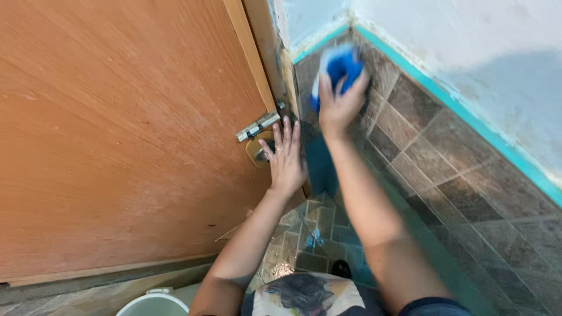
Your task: The person scrubs a tiled wall in a bathroom using a blue hand brush and soapy water from a green bucket. They repeatedly dip the brush into the bucket and scrub the wall surface, moving along the wall and focusing on the upper edge near the ceiling.
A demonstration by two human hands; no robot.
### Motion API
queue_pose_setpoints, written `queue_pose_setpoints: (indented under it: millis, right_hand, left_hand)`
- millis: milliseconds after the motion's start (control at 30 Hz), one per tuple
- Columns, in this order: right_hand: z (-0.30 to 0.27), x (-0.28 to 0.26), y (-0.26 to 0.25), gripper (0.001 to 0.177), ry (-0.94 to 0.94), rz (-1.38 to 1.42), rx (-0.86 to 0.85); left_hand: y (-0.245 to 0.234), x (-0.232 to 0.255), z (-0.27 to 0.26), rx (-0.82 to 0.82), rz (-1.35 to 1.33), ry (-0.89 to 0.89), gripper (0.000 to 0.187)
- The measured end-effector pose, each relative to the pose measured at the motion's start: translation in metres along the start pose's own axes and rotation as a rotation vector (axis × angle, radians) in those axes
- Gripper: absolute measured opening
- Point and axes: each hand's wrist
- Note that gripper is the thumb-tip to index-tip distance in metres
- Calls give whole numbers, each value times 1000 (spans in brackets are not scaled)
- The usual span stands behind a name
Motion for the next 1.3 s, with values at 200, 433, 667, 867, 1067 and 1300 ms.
queue_pose_setpoints:
  millis: [200,433,667,867,1067,1300]
  right_hand:
    - [-128,74,-11,67,321,-310,73]
    - [-186,50,-113,45,658,-127,-46]
    - [-417,-105,-304,42,1084,-38,502]
    - [-622,-228,-422,39,1284,-955,719]
    - [-699,-262,-469,50,1576,-1059,512]
    - [-750,-223,-497,42,1431,-1047,480]
  left_hand:
    - [10,-18,-5,1,51,66,86]
    - [14,-12,-31,-79,24,142,91]
    - [55,28,-101,-216,-35,333,91]
    - [141,101,-209,-638,0,553,99]
    - [209,162,-322,-1031,-14,721,101]
    - [266,190,-400,-1100,-90,615,95]
Point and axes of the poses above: each hand's wrist, its own z-axis towards the middle knuckle, its own y-axis out of the palm, x = y × z, and after that the axes turned 11 degrees about -x, right-handed
